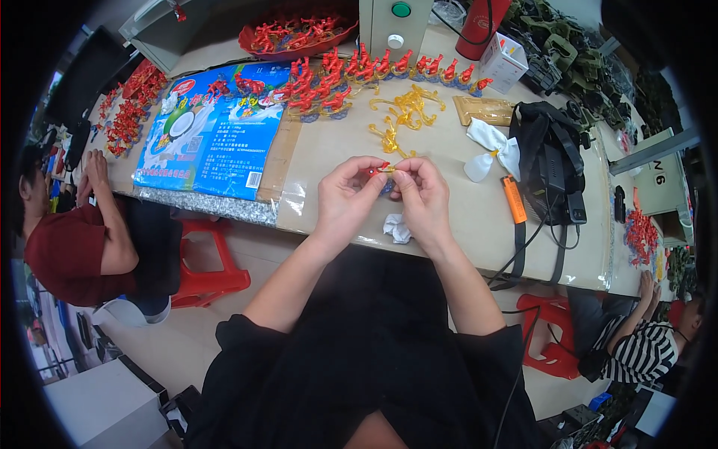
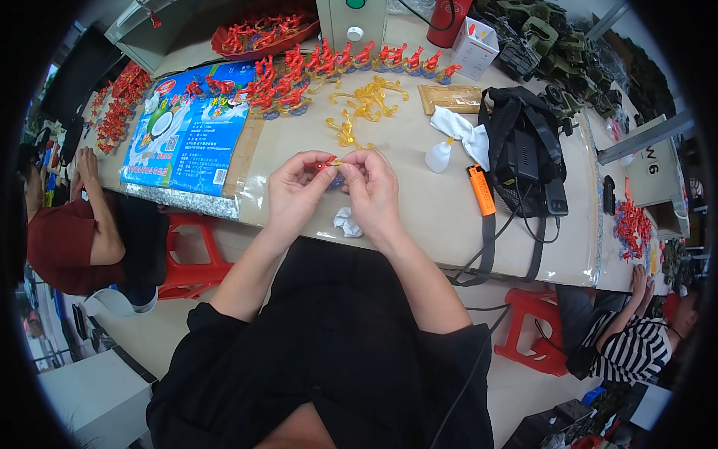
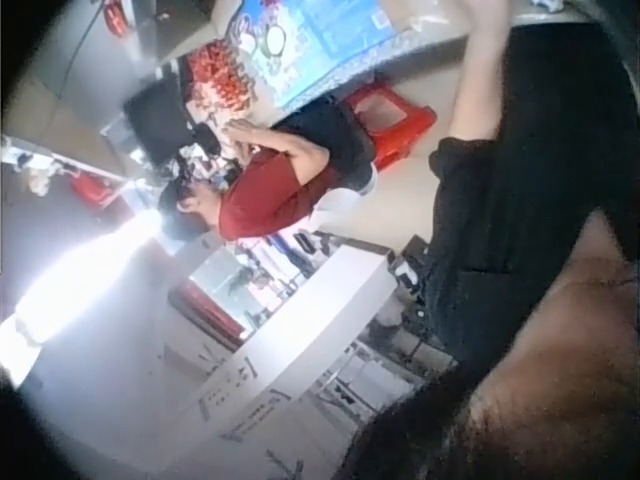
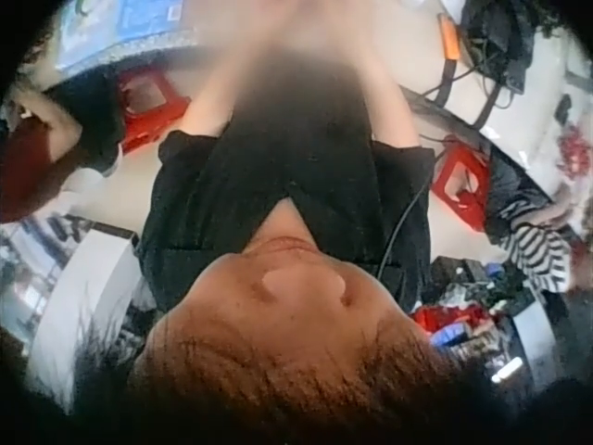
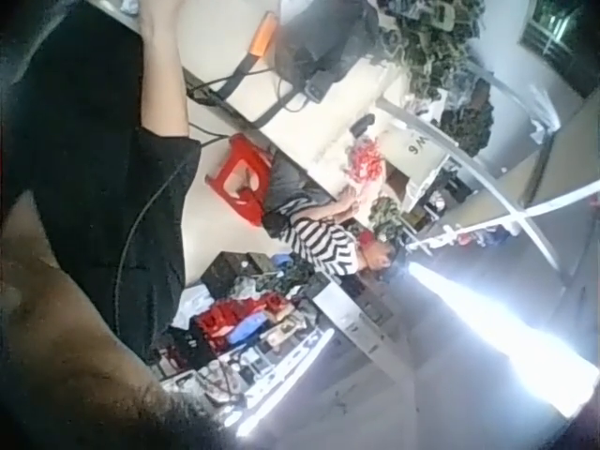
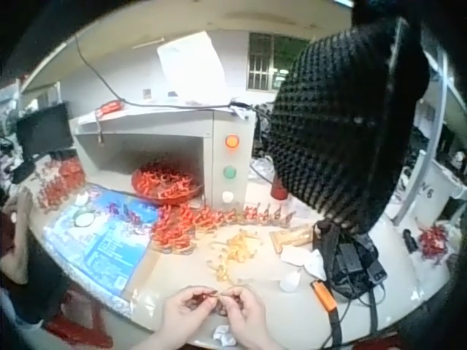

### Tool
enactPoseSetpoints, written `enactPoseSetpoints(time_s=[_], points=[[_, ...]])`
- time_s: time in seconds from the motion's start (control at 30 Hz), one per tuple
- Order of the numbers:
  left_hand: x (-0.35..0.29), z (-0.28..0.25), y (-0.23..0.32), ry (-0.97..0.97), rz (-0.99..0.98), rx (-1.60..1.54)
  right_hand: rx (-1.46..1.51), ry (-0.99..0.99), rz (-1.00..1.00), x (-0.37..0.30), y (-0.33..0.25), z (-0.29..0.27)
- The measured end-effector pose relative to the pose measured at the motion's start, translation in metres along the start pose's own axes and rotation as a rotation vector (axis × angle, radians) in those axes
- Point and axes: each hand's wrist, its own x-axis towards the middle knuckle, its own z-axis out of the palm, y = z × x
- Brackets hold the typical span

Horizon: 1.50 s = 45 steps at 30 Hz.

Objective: The person assembles plastic figurines by applying glue to the figures from a bottle and attaching curved effect pieces to them by hand.

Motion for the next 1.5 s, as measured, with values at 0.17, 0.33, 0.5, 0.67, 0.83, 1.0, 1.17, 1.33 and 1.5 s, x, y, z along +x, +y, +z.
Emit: enactPoseSetpoints(time_s=[0.17,0.33,0.5,0.67,0.83,1.0,1.17,1.33,1.5], points=[[0.0,-0.001,-0.009,0.034,0.049,0.041,0.005,0.002,-0.004,0.0,0.005,0.0],[-0.001,0.001,-0.01,0.059,0.051,0.054,-0.019,0.026,-0.013,-0.001,0.001,0.002],[-0.001,-0.001,-0.009,0.012,0.062,0.18,0.002,0.026,-0.007,-0.001,0.003,0.0],[0.0,-0.001,-0.011,0.024,0.05,0.178,0.004,0.04,-0.003,0.0,0.005,0.001],[-0.002,-0.001,-0.015,0.057,0.147,0.158,-0.141,0.067,-0.127,-0.002,0.006,0.003],[-0.002,-0.003,-0.014,0.044,0.154,0.162,-0.081,0.061,-0.076,-0.003,0.007,0.004],[-0.002,-0.002,-0.015,0.05,0.132,0.165,0.037,0.067,0.003,-0.003,0.007,0.0],[-0.003,-0.003,-0.013,0.027,0.145,0.19,0.049,0.016,0.003,-0.002,0.007,-0.002],[-0.004,-0.005,-0.01,-0.013,0.169,0.244,0.081,-0.012,0.042,-0.003,0.001,-0.003]])
